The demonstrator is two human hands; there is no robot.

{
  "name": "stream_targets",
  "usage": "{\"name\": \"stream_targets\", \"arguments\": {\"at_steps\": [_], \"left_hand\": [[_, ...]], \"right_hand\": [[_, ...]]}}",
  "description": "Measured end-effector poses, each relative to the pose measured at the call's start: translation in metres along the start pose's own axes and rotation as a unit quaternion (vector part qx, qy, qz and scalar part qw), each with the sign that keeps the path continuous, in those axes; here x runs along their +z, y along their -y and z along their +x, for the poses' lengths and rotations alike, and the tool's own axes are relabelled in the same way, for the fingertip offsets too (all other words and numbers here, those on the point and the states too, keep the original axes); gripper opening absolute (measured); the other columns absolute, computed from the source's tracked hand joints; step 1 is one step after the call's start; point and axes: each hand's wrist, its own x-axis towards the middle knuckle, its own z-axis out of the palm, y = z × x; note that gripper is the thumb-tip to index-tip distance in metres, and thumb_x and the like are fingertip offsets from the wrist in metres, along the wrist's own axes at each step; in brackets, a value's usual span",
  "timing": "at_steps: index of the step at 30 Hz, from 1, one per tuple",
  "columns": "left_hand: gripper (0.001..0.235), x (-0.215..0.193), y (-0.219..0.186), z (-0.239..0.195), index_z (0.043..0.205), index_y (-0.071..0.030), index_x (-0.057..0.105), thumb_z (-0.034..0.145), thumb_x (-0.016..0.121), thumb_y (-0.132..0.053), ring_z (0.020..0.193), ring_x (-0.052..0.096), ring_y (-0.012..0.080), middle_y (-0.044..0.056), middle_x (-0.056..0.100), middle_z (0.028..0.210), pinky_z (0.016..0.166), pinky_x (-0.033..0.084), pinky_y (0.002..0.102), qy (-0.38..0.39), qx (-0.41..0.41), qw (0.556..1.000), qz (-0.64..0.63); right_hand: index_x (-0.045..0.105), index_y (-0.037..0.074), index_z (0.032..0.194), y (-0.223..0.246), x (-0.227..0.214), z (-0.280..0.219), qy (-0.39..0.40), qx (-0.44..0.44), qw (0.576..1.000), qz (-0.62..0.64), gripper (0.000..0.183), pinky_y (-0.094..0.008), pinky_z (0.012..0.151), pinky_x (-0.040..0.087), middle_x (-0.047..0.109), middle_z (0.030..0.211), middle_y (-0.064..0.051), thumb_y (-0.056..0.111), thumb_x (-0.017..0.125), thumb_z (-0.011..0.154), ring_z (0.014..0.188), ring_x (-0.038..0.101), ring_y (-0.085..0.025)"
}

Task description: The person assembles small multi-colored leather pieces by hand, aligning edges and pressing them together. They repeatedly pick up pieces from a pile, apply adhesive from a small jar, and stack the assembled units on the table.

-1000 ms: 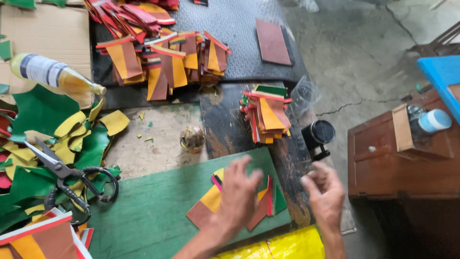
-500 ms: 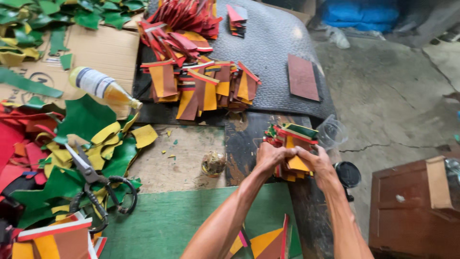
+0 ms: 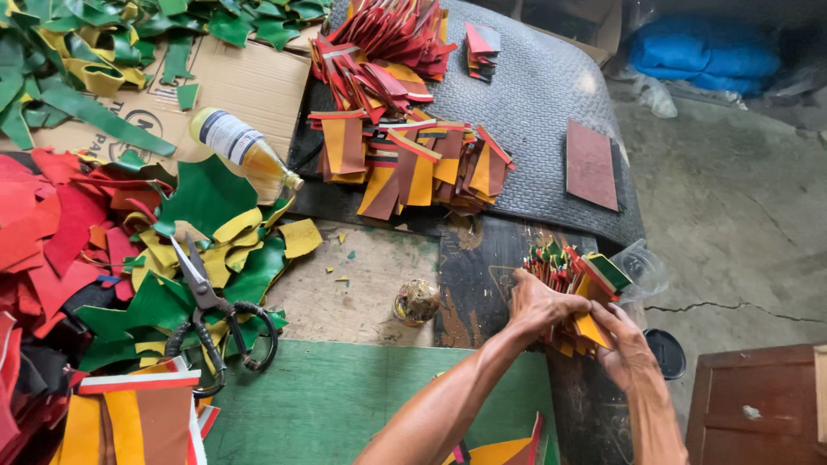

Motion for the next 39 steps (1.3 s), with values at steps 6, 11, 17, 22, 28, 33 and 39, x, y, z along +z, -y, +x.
{"name": "stream_targets", "arguments": {"at_steps": [6, 11, 17, 22, 28, 33, 39], "left_hand": [[0.093, -0.008, -0.014, -0.015, 0.115, 0.014, 0.054, 0.049, 0.089, -0.042, 0.091, 0.074, 0.0334, 0.026, 0.072, 0.102, 0.078, 0.061, 0.038, -0.006, -0.004, 1.0, 0.008], [0.054, -0.05, -0.061, -0.035, 0.086, 0.002, 0.073, 0.053, 0.081, -0.041, 0.056, 0.073, 0.0256, 0.017, 0.076, 0.075, 0.045, 0.061, 0.038, 0.112, 0.057, 0.991, -0.04], [0.043, -0.141, -0.12, -0.024, 0.101, 0.004, 0.072, 0.07, 0.084, -0.024, 0.064, 0.076, 0.0268, 0.018, 0.077, 0.085, 0.05, 0.064, 0.039, 0.27, 0.139, 0.93, -0.206], [0.053, -0.295, -0.068, -0.018, 0.125, 0.003, 0.056, 0.084, 0.073, -0.026, 0.083, 0.076, 0.0265, 0.015, 0.073, 0.104, 0.072, 0.066, 0.044, 0.206, 0.154, 0.934, -0.249], [0.04, -0.36, 0.048, -0.018, 0.111, 0.003, 0.066, 0.083, 0.076, -0.025, 0.073, 0.074, 0.0196, 0.014, 0.074, 0.094, 0.066, 0.061, 0.031, 0.07, -0.005, 0.963, -0.261], [0.037, -0.35, 0.061, -0.017, 0.107, 0.0, 0.067, 0.079, 0.078, -0.022, 0.075, 0.071, 0.0206, 0.01, 0.073, 0.091, 0.067, 0.059, 0.034, 0.061, -0.02, 0.962, -0.265], [0.035, -0.315, -0.013, 0.015, 0.11, -0.001, 0.066, 0.08, 0.075, -0.019, 0.081, 0.075, 0.0197, 0.009, 0.074, 0.095, 0.074, 0.064, 0.034, 0.189, 0.097, 0.935, -0.284]], "right_hand": [[0.055, 0.007, 0.136, 0.006, 0.022, -0.015, -0.021, -0.023, 0.999, 0.028, 0.045, -0.04, 0.106, 0.048, 0.066, 0.13, -0.007, 0.016, 0.065, 0.093, 0.124, 0.062, -0.021], [0.056, 0.01, 0.138, 0.046, 0.074, -0.061, -0.045, -0.072, 0.996, 0.006, 0.048, -0.055, 0.107, 0.046, 0.066, 0.131, -0.007, 0.02, 0.06, 0.092, 0.123, 0.061, -0.025], [0.049, 0.004, 0.142, 0.086, 0.133, -0.099, 0.084, -0.163, 0.968, 0.173, 0.051, -0.052, 0.11, 0.046, 0.067, 0.13, -0.019, 0.025, 0.066, 0.099, 0.123, 0.064, -0.032], [0.041, 0.001, 0.15, 0.037, 0.169, -0.108, -0.013, -0.245, 0.964, -0.104, 0.066, -0.045, 0.103, 0.051, 0.068, 0.121, -0.02, 0.009, 0.069, 0.091, 0.112, 0.066, -0.028], [0.026, 0.007, 0.156, -0.022, 0.216, -0.126, 0.028, -0.235, 0.884, -0.403, 0.105, -0.047, 0.103, 0.051, 0.061, 0.137, -0.018, 0.019, 0.085, 0.07, 0.123, 0.061, -0.032], [0.007, 0.005, 0.159, -0.068, 0.283, -0.119, 0.107, -0.338, 0.839, -0.412, 0.124, -0.047, 0.111, 0.043, 0.053, 0.14, -0.023, 0.02, 0.091, 0.07, 0.124, 0.06, -0.037], [-0.011, 0.005, 0.158, -0.076, 0.273, -0.121, 0.073, -0.306, 0.872, -0.374, 0.127, -0.046, 0.109, 0.042, 0.044, 0.147, -0.027, 0.008, 0.084, 0.074, 0.13, 0.055, -0.035]]}}
